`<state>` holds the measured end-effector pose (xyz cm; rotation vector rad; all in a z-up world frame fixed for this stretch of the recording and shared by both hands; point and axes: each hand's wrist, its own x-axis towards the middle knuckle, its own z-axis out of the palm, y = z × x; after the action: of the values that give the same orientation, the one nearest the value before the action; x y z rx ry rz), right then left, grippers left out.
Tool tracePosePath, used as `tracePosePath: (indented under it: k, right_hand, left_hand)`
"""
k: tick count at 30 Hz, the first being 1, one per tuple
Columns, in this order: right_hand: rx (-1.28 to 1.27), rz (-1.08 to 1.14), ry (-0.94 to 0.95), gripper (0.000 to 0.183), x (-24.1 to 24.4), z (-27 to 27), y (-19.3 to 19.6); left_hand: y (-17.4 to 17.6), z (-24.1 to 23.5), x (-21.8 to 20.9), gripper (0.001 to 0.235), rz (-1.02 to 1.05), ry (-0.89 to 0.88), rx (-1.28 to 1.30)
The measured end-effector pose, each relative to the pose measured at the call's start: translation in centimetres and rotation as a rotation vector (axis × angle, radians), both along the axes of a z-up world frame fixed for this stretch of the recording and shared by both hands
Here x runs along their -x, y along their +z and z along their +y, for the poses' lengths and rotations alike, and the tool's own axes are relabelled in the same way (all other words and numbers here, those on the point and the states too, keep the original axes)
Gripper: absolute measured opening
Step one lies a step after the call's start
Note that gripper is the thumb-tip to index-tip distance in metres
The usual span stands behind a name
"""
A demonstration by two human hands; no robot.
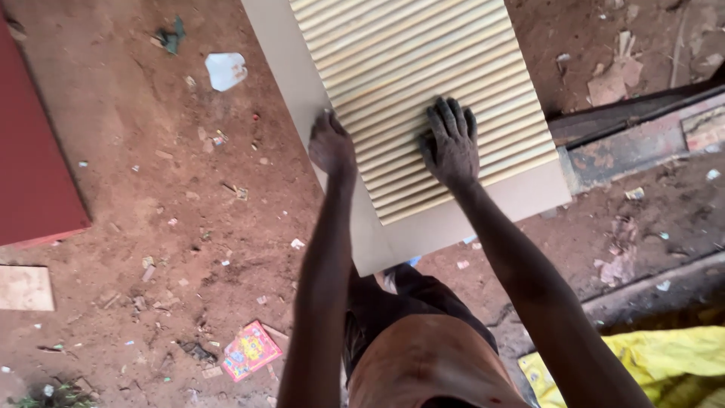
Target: The person sands a long wooden slatted panel with a sanding block, moving back and forth along the surface. The person uses both hands to hold the panel and the sanding block while working on the edges and the slats.
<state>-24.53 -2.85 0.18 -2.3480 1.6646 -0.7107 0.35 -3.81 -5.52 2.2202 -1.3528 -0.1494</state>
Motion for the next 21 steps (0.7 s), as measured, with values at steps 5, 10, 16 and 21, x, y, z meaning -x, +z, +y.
tracePosePath:
  k: [5, 10, 16, 21]
  right_hand:
    - [0.002, 0.060, -0.022, 0.058, -0.3, -0.6, 0.4]
    - [-0.037, 0.028, -0.020, 0.059, -0.5, -0.4, 0.5]
    - [-0.096, 0.086, -0.014, 0.062, -0.3, -0.4, 0.5]
    - [-0.069, 0.057, -0.047, 0.059, -0.3, -0.6, 0.6]
  left_hand:
    - [1.7, 10.1, 4.6, 0.024, -0.075, -0.094, 0.189]
    - [2.4, 2.7, 2.8, 0.020, -0.029, 0.021, 0.124]
    - [4.5, 0.8, -0.2, 0.033, -0.055, 0.001, 0.023]
    - [2.7, 2.7, 1.3, 0.023, -0.148, -0.026, -0.016]
